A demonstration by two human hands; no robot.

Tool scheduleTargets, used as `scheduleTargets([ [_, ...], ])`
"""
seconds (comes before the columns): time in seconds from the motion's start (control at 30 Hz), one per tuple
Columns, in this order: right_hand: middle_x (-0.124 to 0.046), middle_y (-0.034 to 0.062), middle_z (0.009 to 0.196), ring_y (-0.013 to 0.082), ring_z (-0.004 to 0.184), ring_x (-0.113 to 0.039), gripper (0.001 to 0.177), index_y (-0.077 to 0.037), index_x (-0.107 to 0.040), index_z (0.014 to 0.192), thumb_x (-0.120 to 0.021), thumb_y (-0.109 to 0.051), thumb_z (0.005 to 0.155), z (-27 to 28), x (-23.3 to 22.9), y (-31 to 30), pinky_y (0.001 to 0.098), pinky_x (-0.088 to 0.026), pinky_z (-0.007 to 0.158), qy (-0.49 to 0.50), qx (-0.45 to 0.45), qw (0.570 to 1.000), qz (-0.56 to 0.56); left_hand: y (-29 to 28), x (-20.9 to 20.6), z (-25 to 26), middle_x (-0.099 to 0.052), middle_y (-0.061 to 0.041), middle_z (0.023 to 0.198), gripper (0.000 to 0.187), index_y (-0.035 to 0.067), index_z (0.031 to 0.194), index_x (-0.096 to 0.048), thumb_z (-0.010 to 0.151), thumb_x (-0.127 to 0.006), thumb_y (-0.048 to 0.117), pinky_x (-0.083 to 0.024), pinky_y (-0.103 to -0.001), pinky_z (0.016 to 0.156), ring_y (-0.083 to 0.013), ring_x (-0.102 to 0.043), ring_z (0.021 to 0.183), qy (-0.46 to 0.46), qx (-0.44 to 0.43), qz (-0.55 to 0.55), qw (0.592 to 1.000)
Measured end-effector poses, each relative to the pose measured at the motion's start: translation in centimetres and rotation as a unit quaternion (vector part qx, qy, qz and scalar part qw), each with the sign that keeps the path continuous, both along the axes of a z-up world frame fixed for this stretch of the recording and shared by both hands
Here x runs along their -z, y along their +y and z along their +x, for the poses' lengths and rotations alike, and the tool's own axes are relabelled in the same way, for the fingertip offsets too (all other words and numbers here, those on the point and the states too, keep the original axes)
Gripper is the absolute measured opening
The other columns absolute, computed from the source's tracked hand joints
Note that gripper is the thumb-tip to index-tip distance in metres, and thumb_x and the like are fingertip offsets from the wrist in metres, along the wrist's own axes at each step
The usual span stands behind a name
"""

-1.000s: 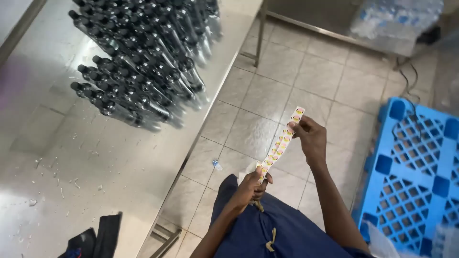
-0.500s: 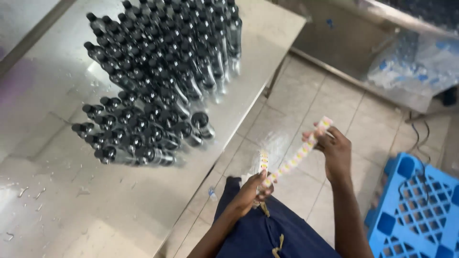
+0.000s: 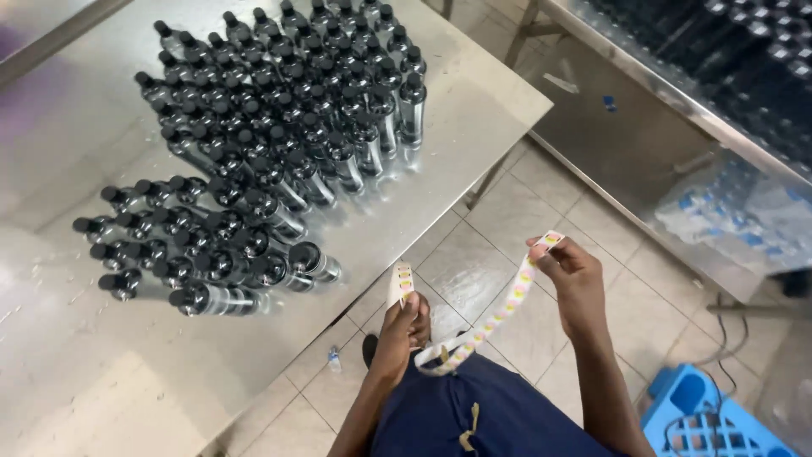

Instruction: Applying small circular labels to the caps of numerous small black bottles on a stainless steel table.

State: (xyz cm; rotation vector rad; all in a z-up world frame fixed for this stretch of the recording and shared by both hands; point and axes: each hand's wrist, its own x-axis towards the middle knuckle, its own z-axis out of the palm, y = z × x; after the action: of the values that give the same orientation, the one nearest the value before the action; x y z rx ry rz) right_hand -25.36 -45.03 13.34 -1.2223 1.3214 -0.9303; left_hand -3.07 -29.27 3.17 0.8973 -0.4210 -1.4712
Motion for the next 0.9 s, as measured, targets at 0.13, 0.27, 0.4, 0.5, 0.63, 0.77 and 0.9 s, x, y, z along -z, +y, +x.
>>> scheduleTargets([
  [0.13, -0.081, 0.0087, 0.115, 0.0114, 0.091, -0.068, 0.009, -0.004, -0.078, 0.106, -0.077, -0.005, 0.097, -4.4, 5.2, -7.5, 0.0234, -0.052, 0.074, -0.019, -0.026, 0.996, -0.083, 0.9, -1.8, 2.1, -0.028, 0.009, 0.067, 0.027, 0.012, 0.106, -0.061, 0.114, -0.059, 0.037, -0.017, -0.023, 0.047, -0.0042, -0.022, 0.053, -0.004, -0.137, -0.04, 0.99],
  [0.27, -0.07, 0.0045, 0.107, 0.0111, 0.09, -0.062, 0.011, -0.005, -0.076, 0.125, -0.078, -0.013, 0.118, -10.8, 4.3, -13.2, 0.0268, -0.053, 0.073, 0.105, 0.033, 0.96, -0.257, 5.9, -6.3, -0.1, -0.023, 0.007, 0.063, 0.04, 0.01, 0.089, -0.055, 0.113, -0.056, 0.043, -0.015, -0.029, 0.048, -0.0064, -0.017, 0.05, -0.001, -0.268, -0.048, 0.962],
  [0.4, -0.074, 0.0243, 0.122, 0.0234, 0.092, -0.069, 0.013, 0.012, -0.072, 0.137, -0.078, 0.002, 0.131, -10.3, 3.4, -15.1, 0.0301, -0.061, 0.067, 0.129, -0.047, 0.939, -0.314, 8.3, -2.9, -5.4, -0.019, 0.008, 0.065, 0.03, 0.005, 0.096, -0.062, 0.108, -0.068, 0.032, -0.013, -0.028, 0.047, -0.0053, -0.016, 0.051, 0.074, -0.323, 0.007, 0.943],
  [0.5, -0.074, 0.0034, 0.106, 0.0146, 0.079, -0.068, 0.011, -0.011, -0.073, 0.119, -0.073, -0.022, 0.119, -5.0, 0.8, -10.9, 0.027, -0.054, 0.08, 0.134, -0.155, 0.968, -0.143, 6.9, -3.9, -9.6, -0.035, 0.005, 0.059, 0.022, -0.005, 0.106, -0.07, 0.106, -0.07, 0.017, -0.022, -0.029, 0.047, -0.0076, -0.026, 0.048, -0.005, -0.314, 0.042, 0.948],
  [0.63, -0.078, 0.0178, 0.09, 0.0266, 0.066, -0.076, 0.034, -0.001, -0.07, 0.123, -0.08, -0.013, 0.093, 0.7, 4.4, -4.6, 0.0356, -0.066, 0.06, -0.077, -0.324, 0.943, 0.011, 3.5, -7.7, -10.8, -0.041, 0.006, 0.062, 0.028, 0.003, 0.114, -0.076, 0.101, -0.076, 0.027, -0.023, -0.026, 0.044, -0.006, -0.029, 0.049, -0.099, -0.317, 0.168, 0.928],
  [0.77, -0.09, 0.0153, 0.098, 0.0278, 0.071, -0.089, 0.034, -0.009, -0.076, 0.115, -0.078, -0.034, 0.091, 4.1, 1.7, 1.2, 0.0309, -0.066, 0.066, 0.055, -0.469, 0.874, 0.117, 2.6, -9.6, -9.9, -0.056, 0.005, 0.065, 0.046, 0.009, 0.124, -0.085, 0.089, -0.084, 0.039, -0.037, -0.025, 0.055, -0.0052, -0.044, 0.055, -0.191, -0.284, 0.213, 0.915],
  [0.9, -0.085, 0.0069, 0.096, 0.0196, 0.071, -0.081, 0.024, -0.009, -0.084, 0.109, -0.079, -0.027, 0.095, 5.3, 2.6, 2.2, 0.0275, -0.059, 0.064, 0.049, -0.5, 0.858, 0.103, 4.0, -9.3, -8.4, -0.067, 0.0, 0.069, 0.056, 0.009, 0.127, -0.082, 0.086, -0.081, 0.047, -0.042, -0.022, 0.047, -0.0074, -0.048, 0.046, -0.21, -0.212, 0.227, 0.927],
])
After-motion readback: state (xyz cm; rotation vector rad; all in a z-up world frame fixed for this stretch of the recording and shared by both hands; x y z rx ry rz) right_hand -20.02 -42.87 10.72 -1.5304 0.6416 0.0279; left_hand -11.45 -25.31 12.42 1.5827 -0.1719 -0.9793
